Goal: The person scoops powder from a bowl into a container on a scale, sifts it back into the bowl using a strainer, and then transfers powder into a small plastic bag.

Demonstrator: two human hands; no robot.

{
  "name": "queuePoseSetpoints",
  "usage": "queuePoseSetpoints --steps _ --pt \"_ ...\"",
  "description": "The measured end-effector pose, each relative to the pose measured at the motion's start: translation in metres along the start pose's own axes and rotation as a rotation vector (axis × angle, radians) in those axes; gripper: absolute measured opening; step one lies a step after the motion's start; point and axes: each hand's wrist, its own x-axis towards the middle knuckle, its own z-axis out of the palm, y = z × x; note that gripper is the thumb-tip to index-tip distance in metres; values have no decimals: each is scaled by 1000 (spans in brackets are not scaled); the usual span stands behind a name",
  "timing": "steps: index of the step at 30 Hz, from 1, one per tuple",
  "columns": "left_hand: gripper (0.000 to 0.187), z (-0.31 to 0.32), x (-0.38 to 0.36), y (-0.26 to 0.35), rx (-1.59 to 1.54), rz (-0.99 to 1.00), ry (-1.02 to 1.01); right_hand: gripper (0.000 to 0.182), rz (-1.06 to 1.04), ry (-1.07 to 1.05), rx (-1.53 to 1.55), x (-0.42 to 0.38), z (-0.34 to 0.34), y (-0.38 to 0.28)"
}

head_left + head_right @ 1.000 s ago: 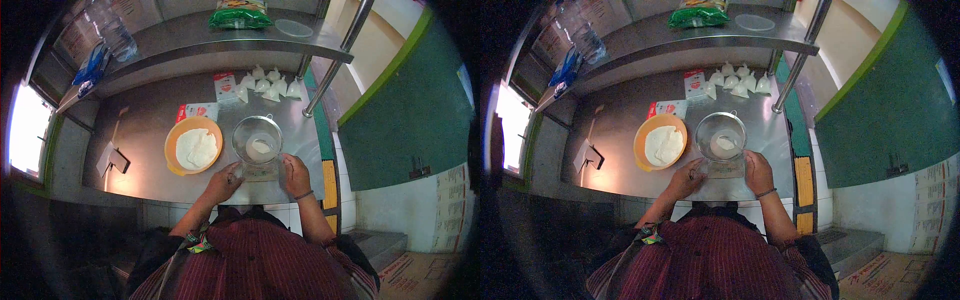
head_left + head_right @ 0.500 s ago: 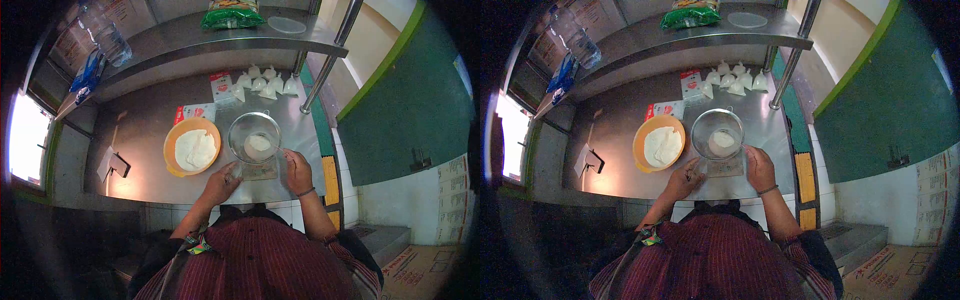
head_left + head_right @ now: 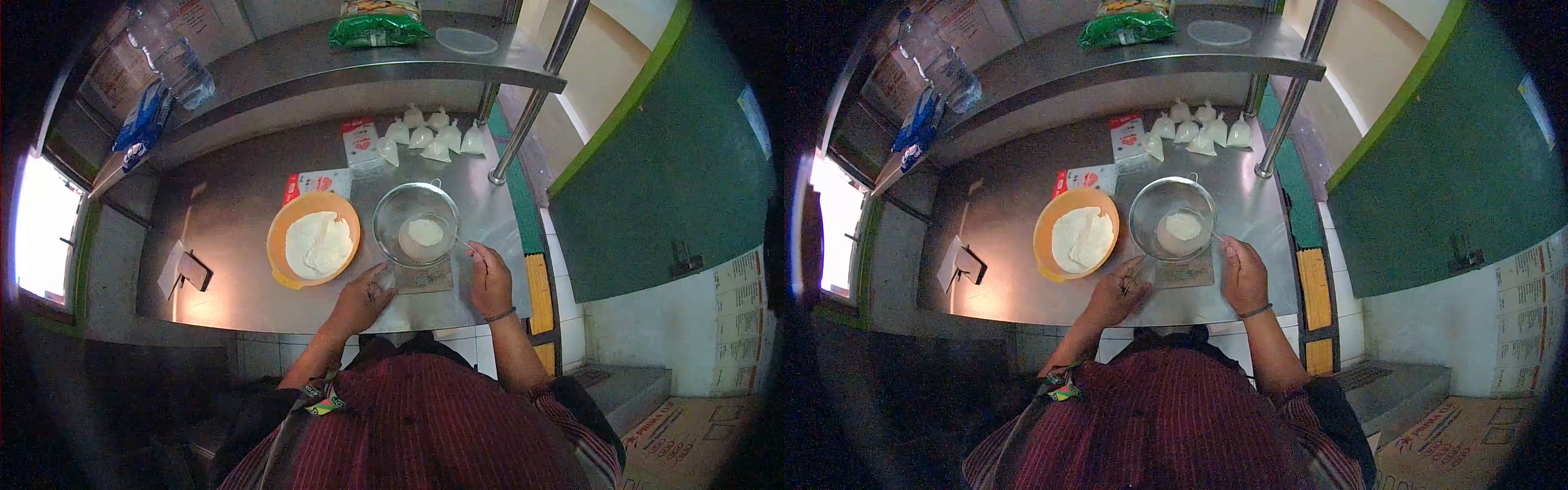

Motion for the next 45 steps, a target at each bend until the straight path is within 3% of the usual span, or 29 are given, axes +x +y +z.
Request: queuePoseSetpoints --steps 3,5,14,20,27,29,32,39,41,45 --pt "61 -3 0 9 28 59 63 30 49 -19 18 -1 -1 -2" --pt "61 -8 -2 21 -15 -101 -15 30 53 -19 15 -2 0 -2" --pt "63 0 -1 11 21 37 61 32 77 -48 3 -8 4 -1" --pt "62 -1 -1 16 -1 -71 -4 28 60 -91 14 -13 6 -11" --pt "63 1 2 13 37 24 35 28 13 -97 -17 -17 3 -12" --pt "63 -3 2 19 -9 -99 -40 28 0 -69 -29 -18 4 -11" --pt "62 2 2 13 -39 -33 18 27 -25 -41 -30 -19 2 -11" --pt "62 -1 1 11 9 -76 -11 25 -42 -90 28 -22 -5 -19" --pt "61 1 1 6 -18 53 58 24 -59 -86 23 -23 -3 -16" --pt "62 -2 3 11 -6 -40 23 24 -40 -120 30 -26 -2 -12"
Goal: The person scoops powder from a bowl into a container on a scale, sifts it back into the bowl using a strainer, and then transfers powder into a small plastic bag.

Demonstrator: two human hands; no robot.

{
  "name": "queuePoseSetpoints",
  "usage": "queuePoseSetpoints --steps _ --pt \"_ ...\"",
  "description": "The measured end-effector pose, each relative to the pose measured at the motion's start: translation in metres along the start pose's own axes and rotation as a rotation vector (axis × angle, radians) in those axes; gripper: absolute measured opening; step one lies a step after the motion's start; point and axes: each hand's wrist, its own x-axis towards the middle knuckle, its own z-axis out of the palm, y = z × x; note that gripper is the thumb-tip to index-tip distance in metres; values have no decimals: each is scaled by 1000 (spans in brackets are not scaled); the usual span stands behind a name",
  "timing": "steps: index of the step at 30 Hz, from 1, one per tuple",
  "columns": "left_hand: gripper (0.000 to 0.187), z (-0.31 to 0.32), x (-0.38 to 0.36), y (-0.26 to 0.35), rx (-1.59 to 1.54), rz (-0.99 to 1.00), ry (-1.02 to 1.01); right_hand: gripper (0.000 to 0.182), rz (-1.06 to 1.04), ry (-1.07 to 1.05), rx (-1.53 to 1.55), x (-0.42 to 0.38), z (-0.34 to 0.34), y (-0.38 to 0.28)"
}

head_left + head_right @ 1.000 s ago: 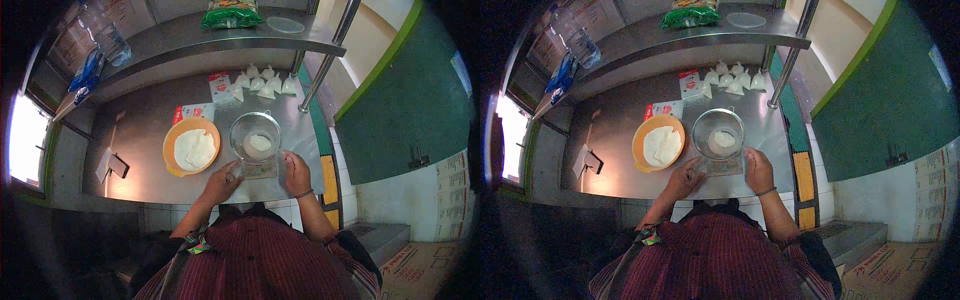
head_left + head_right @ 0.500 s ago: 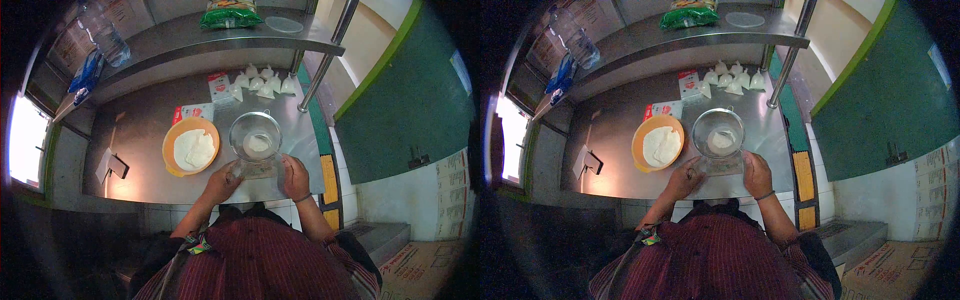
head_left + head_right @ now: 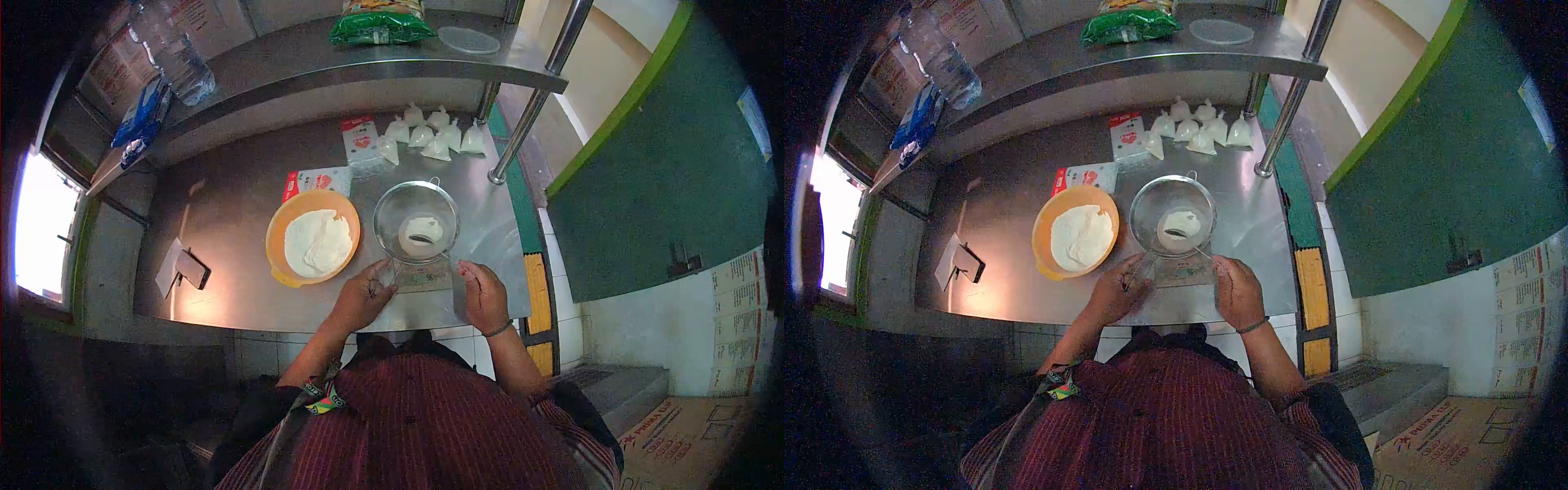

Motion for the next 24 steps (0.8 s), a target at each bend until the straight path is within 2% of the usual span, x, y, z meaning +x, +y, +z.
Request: queuePoseSetpoints --steps 3,5,6,8,12,14,18,21,23,24 --pt "63 -2 1 0 7 -96 -51 23 -10 -14 -20 1 -2 -5" --pt "63 4 3 -12 93 182 106 23 4 -26 -14 0 -1 -2" --pt "63 4 2 -12 91 180 107 24 18 -38 -7 0 -1 0" --pt "63 2 1 -11 74 99 50 24 26 -40 -22 1 -1 -1" --pt "62 0 0 -6 12 100 51 26 41 -46 -2 2 1 1" --pt "63 -5 -1 3 -42 -58 -53 26 35 -50 -18 3 1 2" --pt "63 -7 -1 4 68 -11 -22 24 33 -57 -26 9 -4 -6" --pt "63 -7 -2 3 52 -76 -46 23 5 -31 -68 10 1 1" --pt "63 -2 -2 -6 19 111 56 22 -7 -27 -79 11 2 4" --pt "63 -1 -3 -8 19 110 59 22 -18 -21 -88 12 2 4"
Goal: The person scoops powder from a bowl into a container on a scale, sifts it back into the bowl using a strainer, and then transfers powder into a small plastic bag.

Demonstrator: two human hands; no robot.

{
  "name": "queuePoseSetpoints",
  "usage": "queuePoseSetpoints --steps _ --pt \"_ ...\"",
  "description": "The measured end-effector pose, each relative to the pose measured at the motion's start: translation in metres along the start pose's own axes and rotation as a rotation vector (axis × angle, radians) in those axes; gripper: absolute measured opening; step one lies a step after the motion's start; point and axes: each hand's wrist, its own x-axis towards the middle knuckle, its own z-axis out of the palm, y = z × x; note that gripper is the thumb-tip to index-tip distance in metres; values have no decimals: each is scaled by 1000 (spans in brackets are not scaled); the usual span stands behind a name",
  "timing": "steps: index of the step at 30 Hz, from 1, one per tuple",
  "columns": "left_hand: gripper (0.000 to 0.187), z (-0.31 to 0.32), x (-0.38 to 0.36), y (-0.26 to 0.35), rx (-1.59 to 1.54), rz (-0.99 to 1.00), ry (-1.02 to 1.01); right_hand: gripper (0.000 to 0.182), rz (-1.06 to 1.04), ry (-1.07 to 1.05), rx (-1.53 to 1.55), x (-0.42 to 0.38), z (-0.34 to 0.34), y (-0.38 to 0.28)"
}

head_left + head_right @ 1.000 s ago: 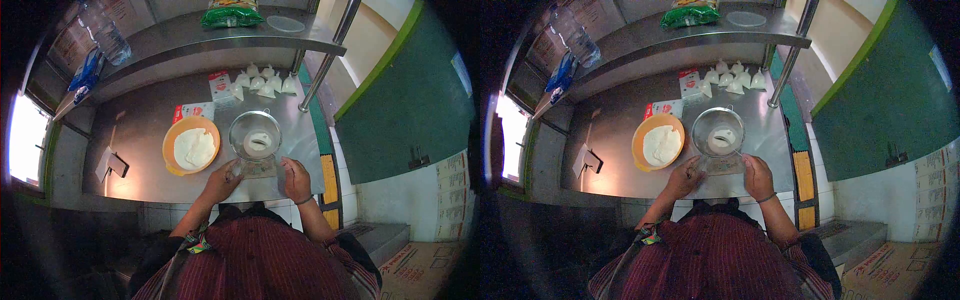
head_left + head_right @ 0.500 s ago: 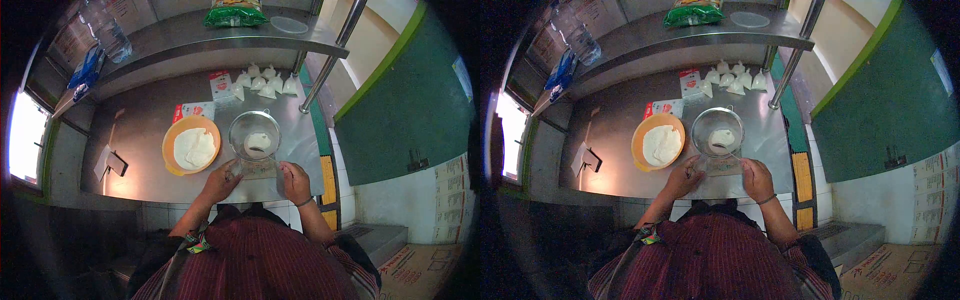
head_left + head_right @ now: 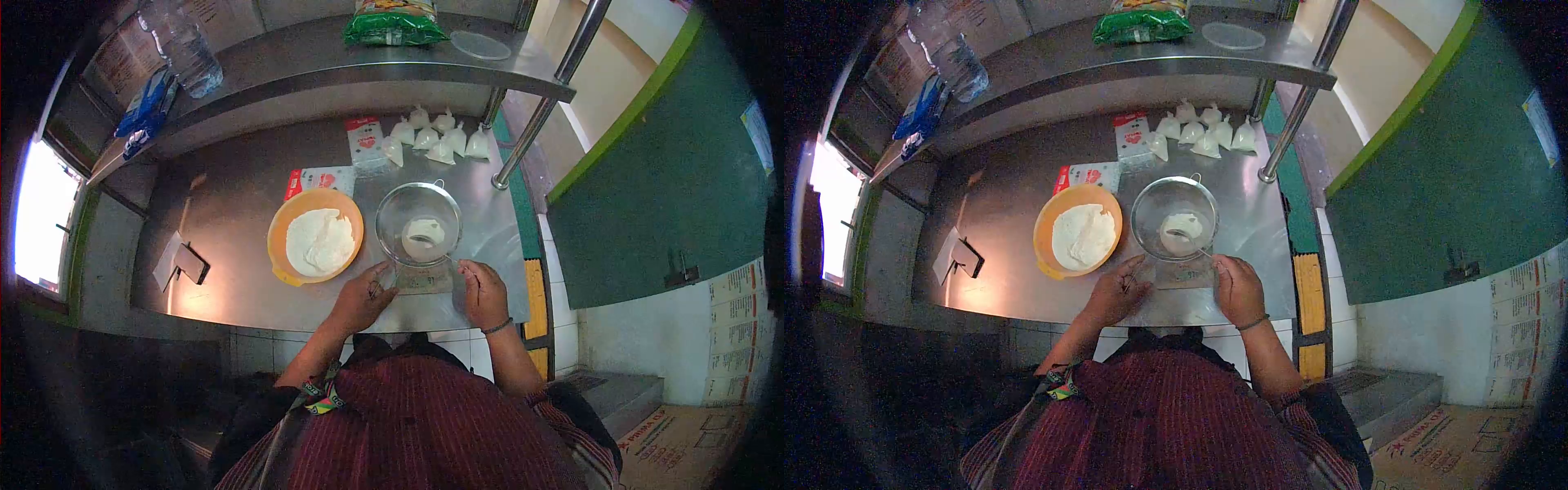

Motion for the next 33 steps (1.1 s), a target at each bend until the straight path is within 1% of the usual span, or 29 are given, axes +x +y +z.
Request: queuePoseSetpoints --steps 3,6,8,12,16,18,20,23,27,29,33 --pt "63 0 -2 -3 -28 -26 -11 21 -29 8 -20 3 2 2" --pt "63 -2 -3 -2 12 -11 -1 21 -15 13 -36 3 4 3" --pt "62 -5 -4 4 33 -79 -54 20 -11 14 -37 3 5 3" --pt "62 -6 -6 7 -10 -59 -44 21 -21 15 -46 4 2 1" --pt "63 -4 -6 1 21 -54 -38 21 5 13 -40 4 0 -2" --pt "63 -9 -3 11 32 -36 -40 21 14 8 -23 3 -1 -1" --pt "63 -14 -2 21 8 -208 -142 21 14 16 -45 3 1 3" --pt "64 -10 -2 14 -7 -150 -123 22 21 27 -48 0 1 6" --pt "64 -6 -2 12 -40 -128 -126 22 34 24 -54 -1 -2 2" --pt "63 -6 -3 15 -47 -94 -82 22 35 32 -62 -2 0 5" --pt "62 -8 -2 19 -19 -168 -141 22 44 41 -51 -4 2 9"
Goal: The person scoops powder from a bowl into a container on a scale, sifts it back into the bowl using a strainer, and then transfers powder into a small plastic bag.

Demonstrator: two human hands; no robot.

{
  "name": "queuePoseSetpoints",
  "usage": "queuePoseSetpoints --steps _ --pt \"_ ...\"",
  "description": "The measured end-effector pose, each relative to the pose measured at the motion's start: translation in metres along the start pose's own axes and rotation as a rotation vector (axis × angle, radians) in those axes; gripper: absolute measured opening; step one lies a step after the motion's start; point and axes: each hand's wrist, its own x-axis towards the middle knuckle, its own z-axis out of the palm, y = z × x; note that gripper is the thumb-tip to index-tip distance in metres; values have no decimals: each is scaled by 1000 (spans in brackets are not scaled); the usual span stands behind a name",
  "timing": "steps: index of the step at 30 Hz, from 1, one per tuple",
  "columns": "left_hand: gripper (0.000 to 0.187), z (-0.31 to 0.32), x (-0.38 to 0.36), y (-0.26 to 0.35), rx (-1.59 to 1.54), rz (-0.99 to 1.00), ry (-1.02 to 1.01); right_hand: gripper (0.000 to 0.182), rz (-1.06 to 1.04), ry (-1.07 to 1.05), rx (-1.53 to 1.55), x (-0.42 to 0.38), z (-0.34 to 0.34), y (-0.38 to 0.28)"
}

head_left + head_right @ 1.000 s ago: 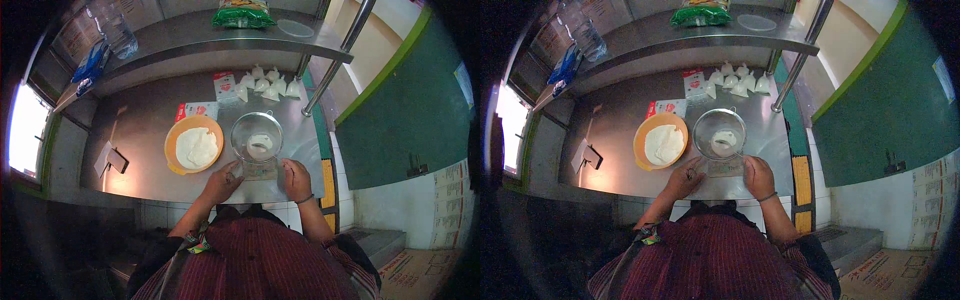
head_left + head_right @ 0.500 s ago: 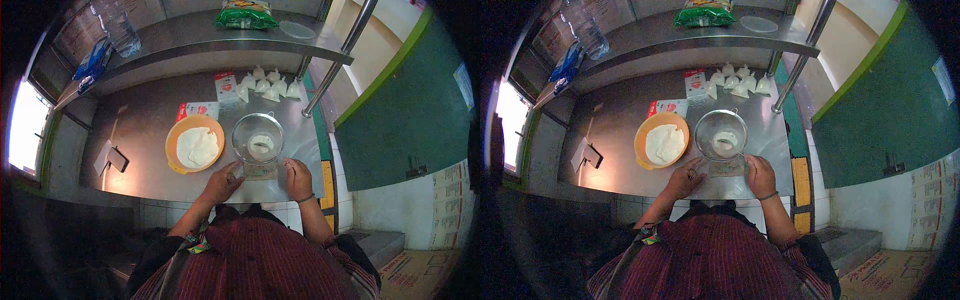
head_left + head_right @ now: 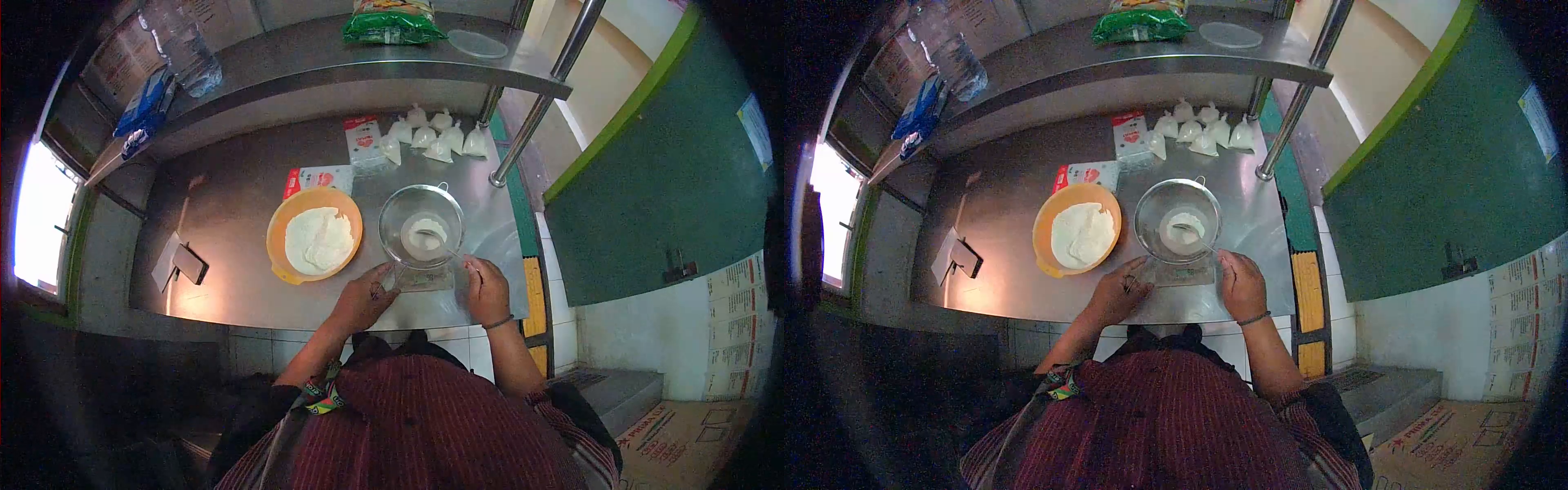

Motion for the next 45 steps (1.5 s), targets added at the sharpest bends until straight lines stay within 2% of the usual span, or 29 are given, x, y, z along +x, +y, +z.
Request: queuePoseSetpoints --steps 3,6,9,11,18,21,23,24,26,27,29,30,32,33,35,39,41,45 --pt "63 2 1 -3 -53 27 15 22 -23 27 50 -1 0 -2" --pt "63 4 1 -6 49 56 31 21 -5 22 20 -1 -2 -5" --pt "62 7 3 -9 20 157 91 22 -35 48 24 -3 -3 -5" --pt "62 3 1 -3 18 16 0 22 -33 58 34 -4 -6 -6" --pt "63 4 1 1 4 79 53 23 -63 85 -1 0 -9 -2" --pt "63 5 4 -1 -12 -6 -6 24 -8 95 32 -1 -9 -4" --pt "63 10 4 -9 46 130 81 23 11 92 54 -1 -9 -4" --pt "63 9 4 -9 46 130 80 22 28 90 76 -1 -9 -3" --pt "63 8 4 -8 -44 -16 -19 22 6 102 69 -1 -7 -3" --pt "63 10 6 -11 -44 -17 -20 22 -17 114 62 -1 -6 -2" --pt "62 15 10 -16 125 361 223 22 -15 73 24 -1 -5 1" --pt "62 15 9 -15 125 360 224 22 -16 31 -13 0 -4 2" --pt "62 12 5 -12 22 132 68 22 -11 26 -8 -1 -7 -2" --pt "62 9 5 -9 22 132 71 23 -5 22 -5 0 -8 -4" --pt "62 7 4 -2 -23 5 12 23 -5 35 10 0 -8 -3" --pt "62 8 6 -5 30 -20 -1 23 -8 72 5 -1 -8 -3" --pt "62 13 6 -14 19 145 85 23 -23 80 4 0 -9 -4" --pt "62 14 6 -11 0 140 93 23 -54 92 13 1 -9 -4"
